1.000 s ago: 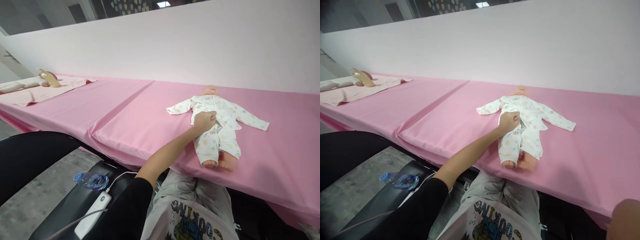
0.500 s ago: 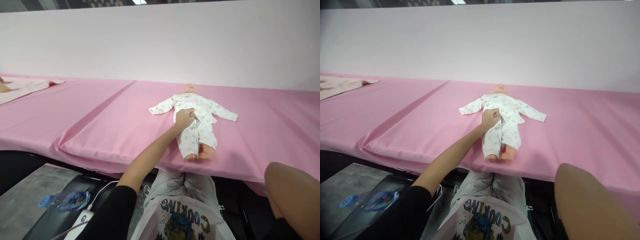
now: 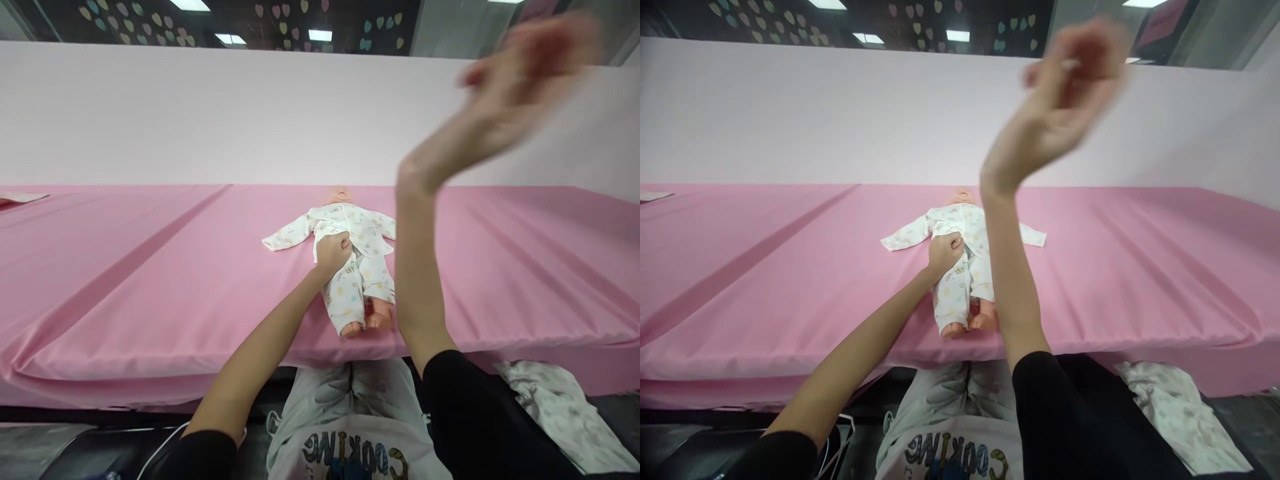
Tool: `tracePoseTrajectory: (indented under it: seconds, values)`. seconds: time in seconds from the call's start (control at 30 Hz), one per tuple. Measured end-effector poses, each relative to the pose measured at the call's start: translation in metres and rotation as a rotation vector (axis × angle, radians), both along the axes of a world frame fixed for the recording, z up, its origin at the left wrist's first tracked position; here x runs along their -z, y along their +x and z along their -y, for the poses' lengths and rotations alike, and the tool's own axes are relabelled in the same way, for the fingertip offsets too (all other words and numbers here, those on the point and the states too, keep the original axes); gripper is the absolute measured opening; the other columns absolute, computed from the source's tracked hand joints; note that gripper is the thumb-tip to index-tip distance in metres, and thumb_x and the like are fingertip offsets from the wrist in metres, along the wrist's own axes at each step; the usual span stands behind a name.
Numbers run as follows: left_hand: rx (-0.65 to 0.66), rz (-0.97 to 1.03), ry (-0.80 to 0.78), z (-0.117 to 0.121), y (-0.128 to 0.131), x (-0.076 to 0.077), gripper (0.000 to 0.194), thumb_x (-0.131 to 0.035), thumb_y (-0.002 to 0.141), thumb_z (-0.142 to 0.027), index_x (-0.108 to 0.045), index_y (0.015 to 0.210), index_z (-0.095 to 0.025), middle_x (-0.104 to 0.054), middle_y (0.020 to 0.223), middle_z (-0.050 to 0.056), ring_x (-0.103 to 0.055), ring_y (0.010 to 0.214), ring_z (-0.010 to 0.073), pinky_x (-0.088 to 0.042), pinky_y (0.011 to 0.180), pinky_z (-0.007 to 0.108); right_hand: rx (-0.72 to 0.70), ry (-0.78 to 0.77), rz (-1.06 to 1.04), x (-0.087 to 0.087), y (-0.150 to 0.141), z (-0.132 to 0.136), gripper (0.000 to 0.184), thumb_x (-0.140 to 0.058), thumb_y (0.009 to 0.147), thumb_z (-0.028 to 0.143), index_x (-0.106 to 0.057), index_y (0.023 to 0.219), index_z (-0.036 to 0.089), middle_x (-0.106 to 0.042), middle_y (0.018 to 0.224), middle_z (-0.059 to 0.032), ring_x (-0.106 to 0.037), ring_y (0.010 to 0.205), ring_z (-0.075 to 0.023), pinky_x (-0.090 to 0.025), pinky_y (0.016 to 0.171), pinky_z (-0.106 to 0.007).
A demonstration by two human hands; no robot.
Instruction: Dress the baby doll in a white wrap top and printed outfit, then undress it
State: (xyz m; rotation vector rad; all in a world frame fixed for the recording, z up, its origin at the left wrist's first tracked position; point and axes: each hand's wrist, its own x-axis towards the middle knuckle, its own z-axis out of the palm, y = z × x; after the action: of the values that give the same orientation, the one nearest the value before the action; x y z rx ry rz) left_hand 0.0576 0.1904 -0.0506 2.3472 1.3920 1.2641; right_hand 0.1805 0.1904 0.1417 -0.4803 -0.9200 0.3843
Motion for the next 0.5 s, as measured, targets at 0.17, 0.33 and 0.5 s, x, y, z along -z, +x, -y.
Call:
tracePoseTrajectory:
  seconds: [0.17, 0.33, 0.5]
  values:
    - [-0.012, -0.018, -0.028, 0.001, 0.000, -0.002, 0.028, -0.043, 0.068, -0.014, -0.019, 0.054, -0.019, -0.024, 0.048, -0.004, -0.021, 0.049, 0.0129, -0.015, 0.053, 0.030, 0.391, -0.321, 0.787, 0.092, -0.035, -0.081, 0.023, -0.039, 0.089, 0.013, -0.062, 0.089, 0.016, -0.062, 0.083, -0.0024, -0.058, 0.076, -0.0143, -0.044, 0.078, -0.029]
    - [0.015, -0.016, -0.027, -0.003, -0.001, 0.001, 0.025, -0.043, 0.065, -0.014, -0.021, 0.054, -0.019, -0.028, 0.049, -0.003, -0.024, 0.049, 0.0128, -0.017, 0.053, 0.030, 0.469, -0.544, 1.367, 0.156, -0.039, -0.108, 0.027, -0.043, 0.080, 0.007, -0.068, 0.083, 0.015, -0.067, 0.091, -0.0091, -0.055, 0.097, -0.0231, -0.038, 0.090, -0.035]
    - [-0.108, 0.102, -0.066, -0.020, -0.001, 0.000, 0.020, -0.042, 0.068, -0.015, -0.028, 0.056, -0.020, -0.040, 0.053, -0.002, -0.040, 0.055, 0.0130, -0.029, 0.057, 0.027, 0.618, -0.644, 1.281, 0.157, -0.039, -0.109, 0.027, -0.041, 0.083, 0.012, -0.068, 0.086, 0.011, -0.065, 0.094, -0.0154, -0.055, 0.096, -0.0273, -0.040, 0.086, -0.038]
